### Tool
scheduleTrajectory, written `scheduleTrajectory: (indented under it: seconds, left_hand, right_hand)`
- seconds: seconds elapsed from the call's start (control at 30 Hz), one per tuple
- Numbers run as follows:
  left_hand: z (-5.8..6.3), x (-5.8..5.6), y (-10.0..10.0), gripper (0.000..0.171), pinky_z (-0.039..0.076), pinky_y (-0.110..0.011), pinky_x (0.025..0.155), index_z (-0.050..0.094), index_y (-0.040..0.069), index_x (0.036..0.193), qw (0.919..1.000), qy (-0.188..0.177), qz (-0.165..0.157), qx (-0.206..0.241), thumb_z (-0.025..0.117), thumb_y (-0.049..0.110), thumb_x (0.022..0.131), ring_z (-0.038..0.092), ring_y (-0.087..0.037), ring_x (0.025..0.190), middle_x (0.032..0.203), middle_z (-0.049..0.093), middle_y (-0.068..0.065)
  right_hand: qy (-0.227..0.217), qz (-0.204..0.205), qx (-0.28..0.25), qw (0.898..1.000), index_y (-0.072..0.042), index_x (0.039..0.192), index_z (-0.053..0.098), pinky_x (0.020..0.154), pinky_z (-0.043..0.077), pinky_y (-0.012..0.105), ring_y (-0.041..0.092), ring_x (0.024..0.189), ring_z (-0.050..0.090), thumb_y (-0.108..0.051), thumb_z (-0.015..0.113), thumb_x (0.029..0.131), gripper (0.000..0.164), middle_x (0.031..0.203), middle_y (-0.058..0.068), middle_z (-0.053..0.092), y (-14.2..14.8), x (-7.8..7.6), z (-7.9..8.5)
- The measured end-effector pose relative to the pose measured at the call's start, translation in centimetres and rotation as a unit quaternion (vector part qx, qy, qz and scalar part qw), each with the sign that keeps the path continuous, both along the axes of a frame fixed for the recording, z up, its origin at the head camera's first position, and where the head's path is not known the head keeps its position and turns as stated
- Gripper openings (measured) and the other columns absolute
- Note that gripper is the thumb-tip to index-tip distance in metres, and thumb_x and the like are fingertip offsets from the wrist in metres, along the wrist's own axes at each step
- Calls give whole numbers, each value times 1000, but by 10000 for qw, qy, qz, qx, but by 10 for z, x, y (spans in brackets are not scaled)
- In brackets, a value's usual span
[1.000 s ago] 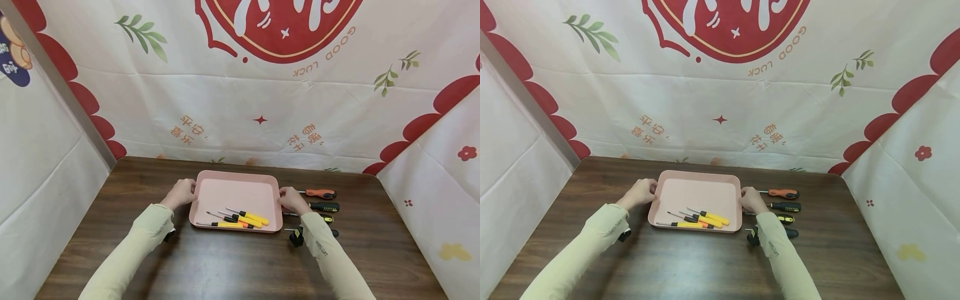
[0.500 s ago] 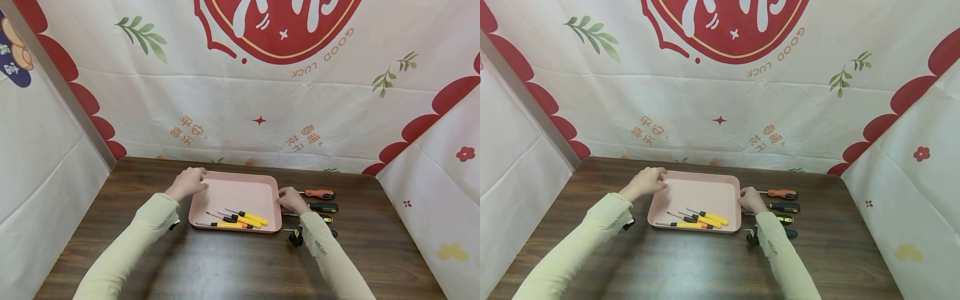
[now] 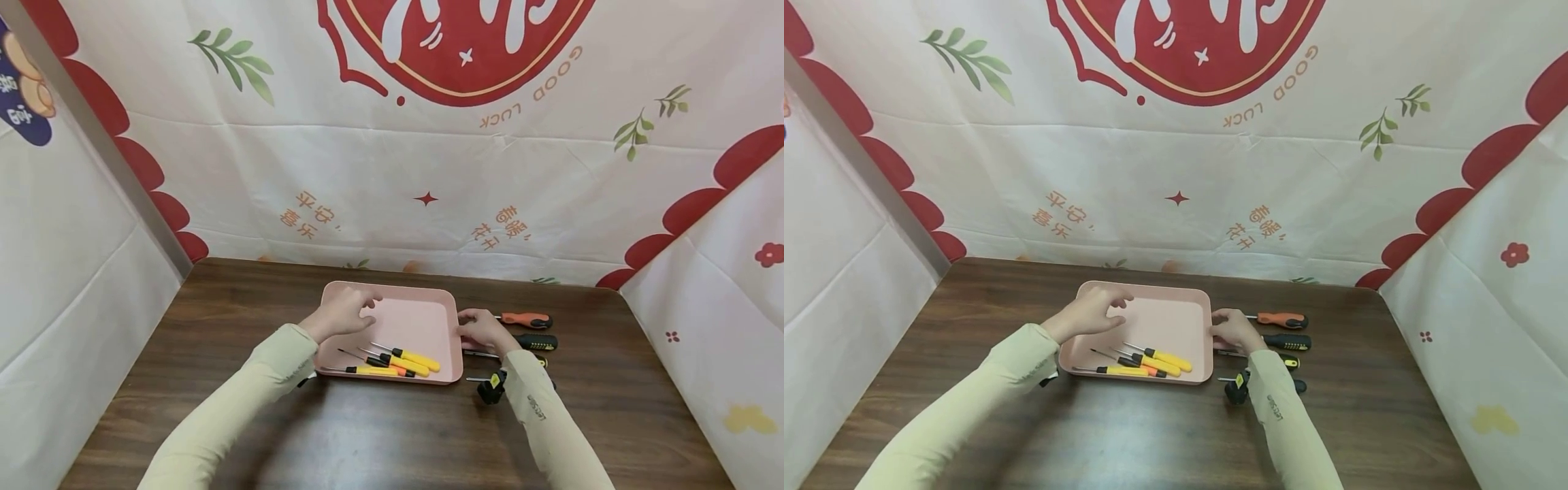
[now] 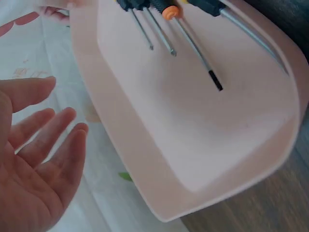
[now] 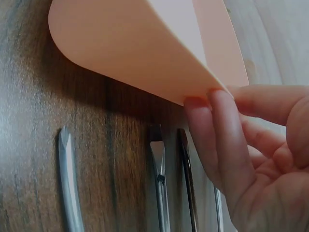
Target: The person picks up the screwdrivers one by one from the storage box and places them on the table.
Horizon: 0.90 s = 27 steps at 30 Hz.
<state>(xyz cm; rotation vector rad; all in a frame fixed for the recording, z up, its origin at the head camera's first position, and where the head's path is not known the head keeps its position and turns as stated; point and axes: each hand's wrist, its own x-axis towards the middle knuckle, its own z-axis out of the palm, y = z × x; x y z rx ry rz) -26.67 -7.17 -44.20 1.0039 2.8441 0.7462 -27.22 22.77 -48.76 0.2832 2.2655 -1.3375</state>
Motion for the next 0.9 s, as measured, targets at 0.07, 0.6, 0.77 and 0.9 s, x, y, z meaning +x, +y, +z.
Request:
scheduleTrajectory:
  seconds: [0.07, 0.6, 0.77, 0.9]
  left_hand:
    - [-3, -1, 4, 34, 48, -36, 79, 61, 1, 110, 9998, -167, -110, 51, 66, 11, 78, 61, -24, 93, 99, 65, -11]
    - [-31, -4, 52, 28, 45, -25, 84, 69, 9, 104, 9928, -361, -1098, -320, 67, 18, 77, 60, -10, 94, 102, 67, 1]
    - [-36, -4, 63, 30, 45, -23, 82, 69, 11, 104, 9886, -654, -1263, -498, 70, 19, 76, 59, -8, 92, 102, 67, 3]
    - [-39, -5, 70, 28, 45, -22, 81, 69, 11, 104, 9863, -683, -1338, -685, 70, 17, 77, 58, -8, 89, 101, 67, 3]
  right_hand:
    - [-14, 11, -101, 9999, 5, 130, 40, 61, 53, 28, 11, 63, 61, -5, 59, 84, 51, 92, 16, 61, 1, 0, 1]
    - [64, -38, -223, 9997, 9, 127, 44, 61, 53, 28, 9, 61, 61, -2, 62, 81, 50, 90, 15, 64, 2, -4, 0]
    - [9, -84, -178, 9998, 9, 128, 43, 62, 53, 28, 9, 61, 61, -3, 63, 81, 52, 90, 15, 64, 2, -4, 0]
    - [20, -91, -181, 9998, 8, 127, 44, 64, 53, 30, 10, 63, 62, -3, 63, 81, 51, 88, 14, 65, 3, -4, -1]
